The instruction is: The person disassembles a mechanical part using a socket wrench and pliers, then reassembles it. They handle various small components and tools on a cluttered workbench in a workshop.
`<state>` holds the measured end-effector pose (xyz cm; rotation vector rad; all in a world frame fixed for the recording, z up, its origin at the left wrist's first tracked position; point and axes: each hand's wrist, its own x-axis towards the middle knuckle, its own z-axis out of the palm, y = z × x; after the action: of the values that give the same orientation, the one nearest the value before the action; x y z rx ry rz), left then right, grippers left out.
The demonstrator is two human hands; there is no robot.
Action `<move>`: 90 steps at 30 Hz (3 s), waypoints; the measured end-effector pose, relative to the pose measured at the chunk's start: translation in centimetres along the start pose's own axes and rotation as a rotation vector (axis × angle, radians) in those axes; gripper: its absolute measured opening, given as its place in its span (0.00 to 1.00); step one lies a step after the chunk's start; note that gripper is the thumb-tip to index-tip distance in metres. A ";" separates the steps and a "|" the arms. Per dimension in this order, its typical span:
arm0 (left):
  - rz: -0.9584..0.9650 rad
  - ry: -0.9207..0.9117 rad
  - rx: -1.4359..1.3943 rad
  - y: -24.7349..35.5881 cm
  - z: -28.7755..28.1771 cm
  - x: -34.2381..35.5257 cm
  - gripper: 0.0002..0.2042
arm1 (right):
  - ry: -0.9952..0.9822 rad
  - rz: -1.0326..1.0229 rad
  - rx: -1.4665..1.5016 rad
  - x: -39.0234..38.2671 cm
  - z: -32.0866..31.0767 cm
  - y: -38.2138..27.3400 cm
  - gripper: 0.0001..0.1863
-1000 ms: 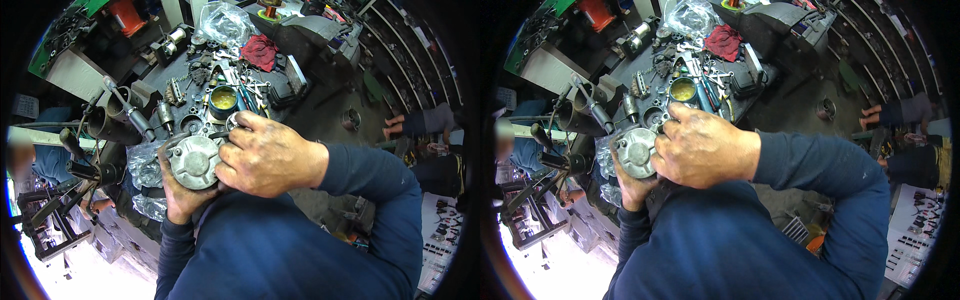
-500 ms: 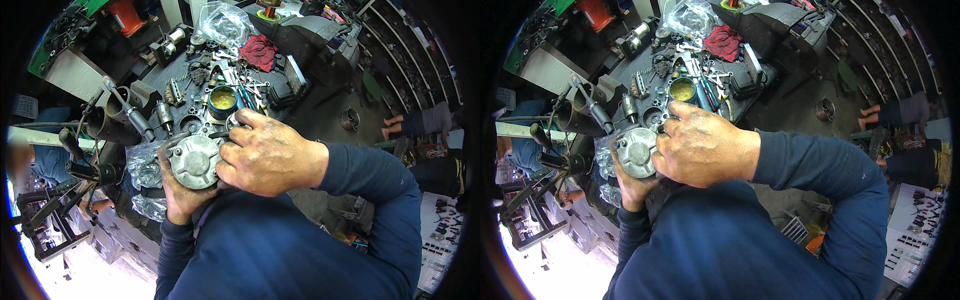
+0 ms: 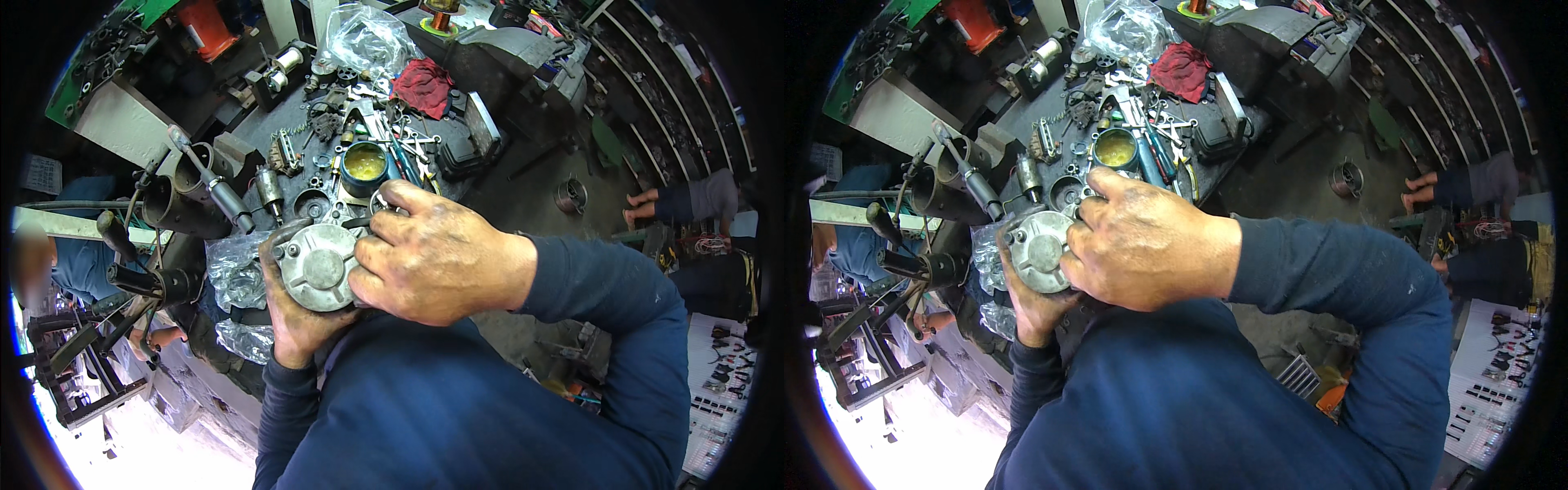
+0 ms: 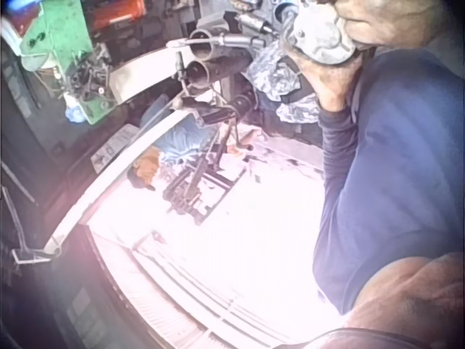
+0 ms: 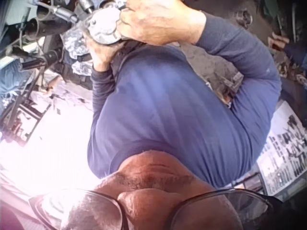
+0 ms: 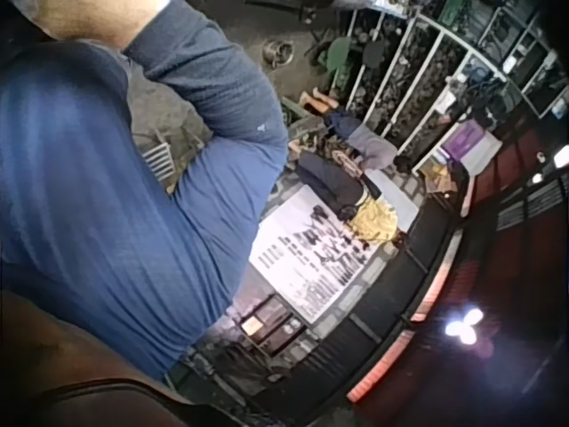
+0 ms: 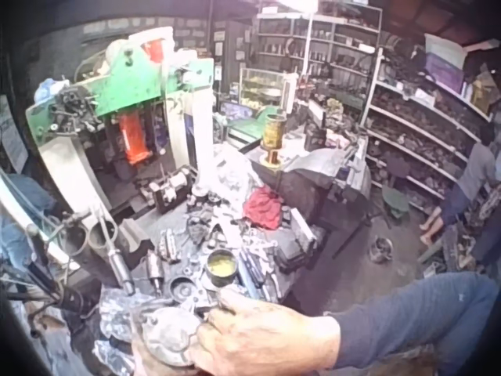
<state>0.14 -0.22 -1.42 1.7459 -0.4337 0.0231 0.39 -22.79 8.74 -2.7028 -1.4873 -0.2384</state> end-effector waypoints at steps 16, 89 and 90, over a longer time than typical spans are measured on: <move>0.093 0.263 -0.060 1.4 1.5 -1.3 0.69 | 0.176 0.867 0.470 1.9 11.6 15.7 0.19; -0.132 0.561 0.188 2.9 5.8 -1.7 0.54 | 0.176 -0.240 0.180 3.0 -3.1 8.0 0.21; -0.170 0.570 0.232 2.7 5.7 -1.8 0.54 | 0.217 -0.285 0.161 2.8 -3.6 8.2 0.23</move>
<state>-3.55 -5.56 -0.60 1.9002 0.1409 0.4531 8.42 -25.29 12.98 -2.2565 -1.7350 -0.3902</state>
